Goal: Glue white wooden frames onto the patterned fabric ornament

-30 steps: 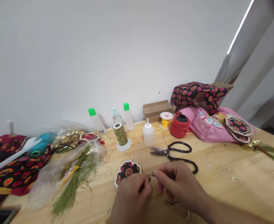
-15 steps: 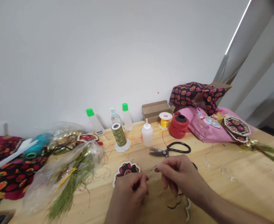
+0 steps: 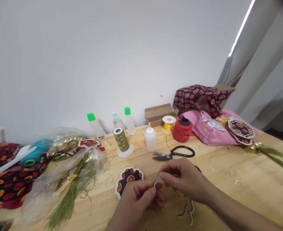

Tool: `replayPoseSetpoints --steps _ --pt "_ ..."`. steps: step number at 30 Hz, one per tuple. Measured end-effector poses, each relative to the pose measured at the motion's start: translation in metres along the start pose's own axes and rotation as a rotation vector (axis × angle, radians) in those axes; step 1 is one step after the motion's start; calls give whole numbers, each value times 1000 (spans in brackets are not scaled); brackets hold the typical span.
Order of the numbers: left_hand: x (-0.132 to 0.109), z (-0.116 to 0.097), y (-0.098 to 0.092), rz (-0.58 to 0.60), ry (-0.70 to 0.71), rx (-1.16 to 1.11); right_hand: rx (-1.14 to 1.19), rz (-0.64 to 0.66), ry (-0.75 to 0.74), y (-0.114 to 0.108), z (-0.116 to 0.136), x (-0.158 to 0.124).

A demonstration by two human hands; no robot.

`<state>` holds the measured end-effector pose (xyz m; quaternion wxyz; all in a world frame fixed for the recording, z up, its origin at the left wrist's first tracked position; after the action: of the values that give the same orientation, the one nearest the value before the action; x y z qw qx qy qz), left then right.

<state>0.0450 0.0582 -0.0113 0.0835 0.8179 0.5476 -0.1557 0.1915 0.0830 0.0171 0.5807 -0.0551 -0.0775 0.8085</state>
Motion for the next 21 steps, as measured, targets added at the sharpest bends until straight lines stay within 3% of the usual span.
replayPoseSetpoints --steps 3,6,11,17,21 --pt "-1 -1 3 7 -36 -15 -234 -34 -312 1 5 -1" --pt "-1 -3 4 7 -52 -26 -345 19 -478 5 4 -3" --pt "0 -1 2 -28 -69 -80 -457 100 -592 11 2 -4" --pt "2 0 3 -36 -68 50 -836 101 -705 22 -8 -12" --pt "2 2 3 -78 -99 74 -923 178 -714 23 -11 -13"
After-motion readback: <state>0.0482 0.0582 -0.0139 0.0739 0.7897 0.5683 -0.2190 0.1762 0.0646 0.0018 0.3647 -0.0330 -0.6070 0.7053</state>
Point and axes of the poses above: each hand's wrist, its own x-axis towards the middle knuckle, its own y-axis out of the palm, z = x × y, the point moved 3 cm from there along x, towards the middle knuckle, and after that the axes turned 13 degrees about x, right-handed, at the moved point
